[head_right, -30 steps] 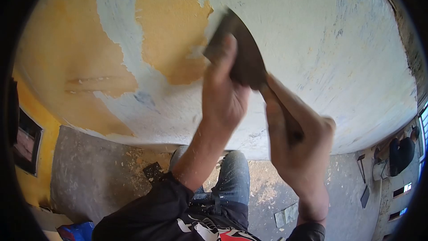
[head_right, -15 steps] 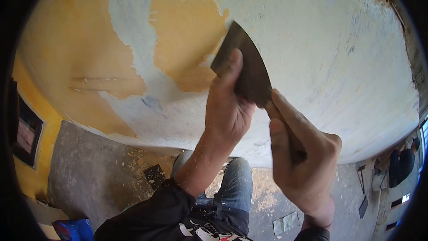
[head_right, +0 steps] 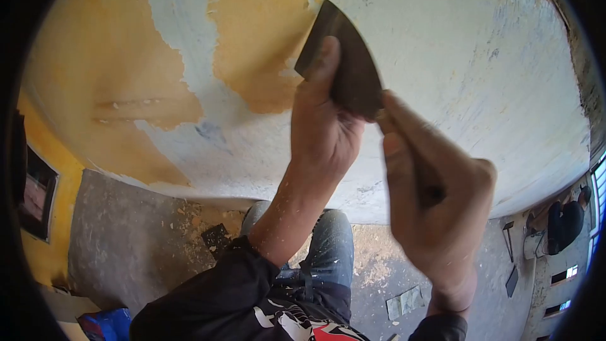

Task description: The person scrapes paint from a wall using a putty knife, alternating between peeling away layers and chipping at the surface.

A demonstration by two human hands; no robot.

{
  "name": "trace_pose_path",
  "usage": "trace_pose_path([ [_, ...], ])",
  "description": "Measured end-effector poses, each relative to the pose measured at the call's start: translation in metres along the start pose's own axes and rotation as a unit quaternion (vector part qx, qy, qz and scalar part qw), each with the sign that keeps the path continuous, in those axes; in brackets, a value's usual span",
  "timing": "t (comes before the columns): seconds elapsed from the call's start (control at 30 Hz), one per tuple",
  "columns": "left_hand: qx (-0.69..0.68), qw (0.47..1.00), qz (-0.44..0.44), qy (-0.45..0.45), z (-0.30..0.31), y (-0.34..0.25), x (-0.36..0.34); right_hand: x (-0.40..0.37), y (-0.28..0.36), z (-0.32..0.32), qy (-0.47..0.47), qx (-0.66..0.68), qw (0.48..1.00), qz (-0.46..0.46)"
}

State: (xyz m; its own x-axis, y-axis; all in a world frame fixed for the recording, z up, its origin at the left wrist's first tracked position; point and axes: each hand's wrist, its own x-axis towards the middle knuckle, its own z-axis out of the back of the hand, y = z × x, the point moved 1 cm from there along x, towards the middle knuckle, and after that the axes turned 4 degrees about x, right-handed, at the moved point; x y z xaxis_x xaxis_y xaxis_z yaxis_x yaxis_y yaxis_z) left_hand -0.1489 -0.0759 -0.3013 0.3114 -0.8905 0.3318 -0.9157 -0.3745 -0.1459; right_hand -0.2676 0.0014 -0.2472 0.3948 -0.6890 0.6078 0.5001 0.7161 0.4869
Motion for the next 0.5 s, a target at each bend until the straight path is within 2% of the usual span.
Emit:
trace_pose_path([
  [0.07, 0.020, 1.000, 0.002, 0.022, 0.004, 0.001, -0.006, -0.003, -0.004, 0.005, -0.006, 0.008, 1.000, 0.007],
  [0.13, 0.090, 0.995, -0.006, 0.031, 0.005, 0.004, -0.002, 0.003, -0.018, 0.009, -0.023, 0.077, 0.996, -0.042],
  [0.17, 0.067, 0.997, -0.023, 0.014, 0.002, 0.003, 0.004, 0.008, -0.021, 0.002, -0.037, 0.017, 0.999, 0.009],
  [0.23, 0.152, 0.986, -0.072, -0.002, -0.001, -0.002, 0.015, 0.028, -0.021, 0.005, -0.011, 0.032, 0.998, -0.048],
  [0.27, 0.106, 0.991, -0.086, 0.001, -0.006, -0.005, 0.016, 0.029, -0.020, 0.006, -0.016, 0.042, 0.999, -0.029],
  [0.33, 0.167, 0.985, -0.032, 0.024, -0.005, -0.010, 0.002, 0.022, -0.015, 0.007, -0.034, 0.047, 0.998, 0.002],
  [0.37, 0.116, 0.993, 0.016, 0.027, -0.005, -0.005, -0.002, 0.015, -0.011, 0.008, -0.049, 0.041, 0.998, 0.013],
  [0.4, 0.091, 0.995, 0.014, 0.039, -0.004, -0.001, 0.003, 0.009, -0.006, 0.008, -0.063, 0.034, 0.997, 0.024],
  [0.47, 0.090, 0.994, -0.019, 0.058, -0.002, 0.000, 0.014, 0.014, -0.005, 0.011, -0.045, 0.007, 0.999, -0.027],
  [0.5, 0.089, 0.995, -0.013, 0.053, -0.002, 0.004, 0.009, 0.013, -0.013, 0.009, -0.049, 0.015, 0.999, -0.019],
])
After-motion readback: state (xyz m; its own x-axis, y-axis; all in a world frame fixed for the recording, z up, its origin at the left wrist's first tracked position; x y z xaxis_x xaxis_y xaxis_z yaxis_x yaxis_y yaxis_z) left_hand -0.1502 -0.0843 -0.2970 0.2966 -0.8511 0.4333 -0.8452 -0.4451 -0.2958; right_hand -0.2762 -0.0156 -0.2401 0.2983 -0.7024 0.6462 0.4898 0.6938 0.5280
